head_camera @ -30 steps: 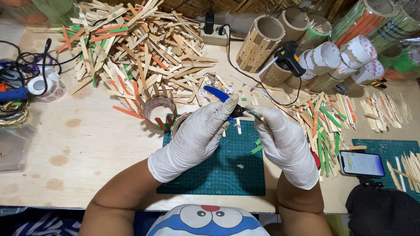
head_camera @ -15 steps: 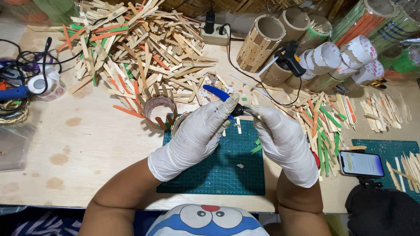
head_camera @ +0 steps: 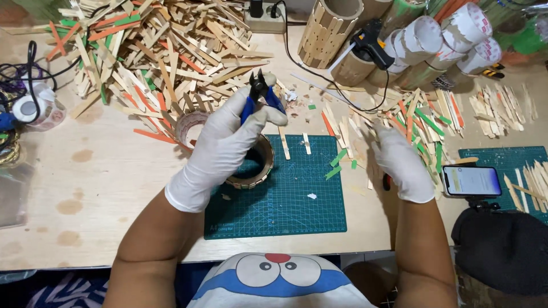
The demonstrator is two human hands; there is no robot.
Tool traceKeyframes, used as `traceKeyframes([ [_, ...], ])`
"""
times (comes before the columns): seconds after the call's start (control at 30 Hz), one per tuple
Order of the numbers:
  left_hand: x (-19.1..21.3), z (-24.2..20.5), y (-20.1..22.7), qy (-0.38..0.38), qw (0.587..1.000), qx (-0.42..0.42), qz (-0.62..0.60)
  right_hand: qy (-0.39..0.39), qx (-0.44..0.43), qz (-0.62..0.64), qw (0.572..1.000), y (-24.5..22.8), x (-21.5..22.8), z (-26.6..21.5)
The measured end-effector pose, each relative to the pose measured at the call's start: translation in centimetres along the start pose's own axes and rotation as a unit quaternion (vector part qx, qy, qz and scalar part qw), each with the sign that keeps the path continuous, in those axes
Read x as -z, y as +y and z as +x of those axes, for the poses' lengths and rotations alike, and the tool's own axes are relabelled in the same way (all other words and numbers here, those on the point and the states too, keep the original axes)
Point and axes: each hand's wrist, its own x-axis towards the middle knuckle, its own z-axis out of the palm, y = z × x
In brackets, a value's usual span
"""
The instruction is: Trim popsicle sticks glued to a cardboard tube using a pair of cutters to create a decorative container
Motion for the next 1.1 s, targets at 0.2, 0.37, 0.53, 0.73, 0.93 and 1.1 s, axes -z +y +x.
traceKeyframes([
  [0.2, -1.2, 0.1, 0.0, -0.004, 0.99, 0.102, -0.097, -0.017, -0.122, 0.013, 0.992, 0.9, -1.1, 0.2],
  [0.37, -2.2, -0.6, -0.9, -0.087, 0.978, 0.123, -0.143, 0.089, -0.01, -0.036, 0.995, 4.5, -3.9, 0.8],
  [0.53, -4.8, -3.7, -1.6, -0.145, 0.981, 0.108, -0.067, 0.11, 0.314, 0.224, 0.916, -3.4, 0.7, -4.1],
  [0.73, -7.4, -8.0, -7.4, -0.186, 0.981, 0.034, 0.045, 0.024, 0.43, 0.473, 0.768, -10.1, 0.2, -10.7],
  [0.93, -6.4, -10.0, -9.2, -0.207, 0.975, 0.036, 0.077, 0.046, 0.431, 0.553, 0.711, -11.2, -2.5, -12.9],
  [1.1, -3.6, -11.4, -6.4, -0.208, 0.94, -0.111, 0.248, 0.126, 0.388, 0.63, 0.661, -8.3, -4.9, -13.8],
])
